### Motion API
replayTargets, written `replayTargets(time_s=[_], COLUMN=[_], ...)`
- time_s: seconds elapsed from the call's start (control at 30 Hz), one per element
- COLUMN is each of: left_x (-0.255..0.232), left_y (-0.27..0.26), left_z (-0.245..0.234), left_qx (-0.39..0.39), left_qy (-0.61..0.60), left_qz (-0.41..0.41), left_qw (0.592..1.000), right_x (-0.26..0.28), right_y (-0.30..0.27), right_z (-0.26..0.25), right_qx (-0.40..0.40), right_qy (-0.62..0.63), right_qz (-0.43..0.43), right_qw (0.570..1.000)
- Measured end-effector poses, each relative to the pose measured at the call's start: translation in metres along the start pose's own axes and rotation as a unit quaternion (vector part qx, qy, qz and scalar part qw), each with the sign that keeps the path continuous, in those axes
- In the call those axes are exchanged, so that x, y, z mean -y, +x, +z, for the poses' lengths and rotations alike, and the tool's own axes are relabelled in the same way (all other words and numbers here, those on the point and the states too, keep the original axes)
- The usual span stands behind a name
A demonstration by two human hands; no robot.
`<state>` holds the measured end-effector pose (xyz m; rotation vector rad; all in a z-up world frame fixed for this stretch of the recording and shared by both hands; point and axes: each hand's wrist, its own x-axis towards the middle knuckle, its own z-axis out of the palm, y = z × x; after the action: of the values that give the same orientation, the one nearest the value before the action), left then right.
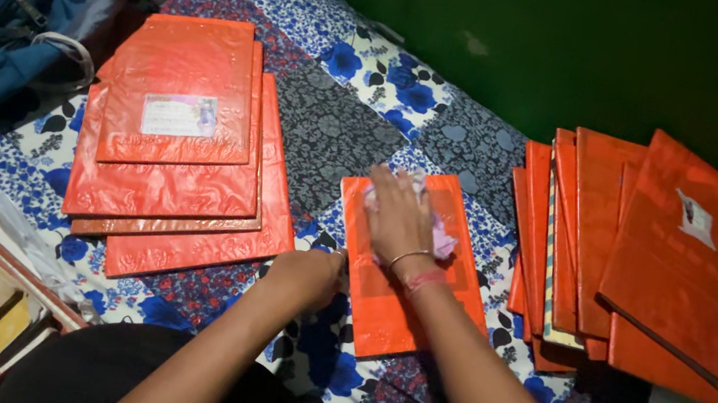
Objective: The person wipes orange folders with a cloth and moves them between stacks on a bed.
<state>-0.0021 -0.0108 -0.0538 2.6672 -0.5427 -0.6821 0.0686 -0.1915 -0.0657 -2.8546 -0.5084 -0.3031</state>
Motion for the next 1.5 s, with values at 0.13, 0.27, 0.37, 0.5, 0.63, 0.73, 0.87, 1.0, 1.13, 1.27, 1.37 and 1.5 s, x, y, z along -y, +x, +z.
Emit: replayTargets(time_s=[0.13, 0.27, 0.37, 0.5, 0.63, 0.73, 0.87, 1.0, 1.13, 1.27, 1.37, 1.5], left_x=[-0.002, -0.007, -0.012, -0.009, -0.009, -0.01, -0.008, -0.007, -0.002, -0.002, -0.006, -0.007], left_y=[-0.003, -0.007, -0.009, -0.011, -0.01, -0.011, -0.012, -0.013, -0.014, -0.015, -0.015, -0.015], left_z=[-0.005, -0.012, -0.019, -0.014, -0.012, -0.016, -0.013, -0.014, -0.013, -0.013, -0.016, -0.014], left_qx=[0.008, 0.022, 0.035, 0.029, 0.021, 0.037, 0.028, 0.044, 0.046, 0.037, 0.044, 0.054], left_qy=[-0.003, -0.004, 0.004, 0.016, 0.021, 0.02, 0.023, 0.024, 0.026, 0.026, 0.027, 0.047], left_qz=[-0.004, -0.01, -0.009, 0.011, 0.015, 0.002, 0.017, 0.008, 0.006, 0.006, 0.013, 0.023], left_qw=[1.0, 1.0, 0.999, 0.999, 0.999, 0.999, 0.999, 0.999, 0.999, 0.999, 0.999, 0.997], right_x=[-0.024, -0.042, -0.051, -0.055, -0.05, -0.04, -0.03, -0.027, -0.026, -0.021, -0.011, 0.021], right_y=[0.008, 0.001, -0.016, -0.05, -0.074, -0.091, -0.12, -0.136, -0.145, -0.153, -0.158, -0.161], right_z=[-0.003, -0.021, -0.024, -0.023, -0.028, -0.033, -0.04, -0.042, -0.043, -0.043, -0.046, -0.056], right_qx=[0.024, 0.073, 0.043, 0.014, -0.01, 0.005, -0.021, -0.028, -0.008, -0.01, -0.016, 0.061], right_qy=[-0.027, -0.029, -0.039, -0.078, -0.097, -0.08, -0.09, -0.095, -0.06, -0.09, -0.125, -0.071], right_qz=[0.101, 0.193, 0.206, 0.173, 0.153, 0.172, 0.125, 0.118, 0.15, 0.151, 0.104, 0.056], right_qw=[0.994, 0.978, 0.977, 0.982, 0.983, 0.982, 0.988, 0.988, 0.987, 0.984, 0.987, 0.994])
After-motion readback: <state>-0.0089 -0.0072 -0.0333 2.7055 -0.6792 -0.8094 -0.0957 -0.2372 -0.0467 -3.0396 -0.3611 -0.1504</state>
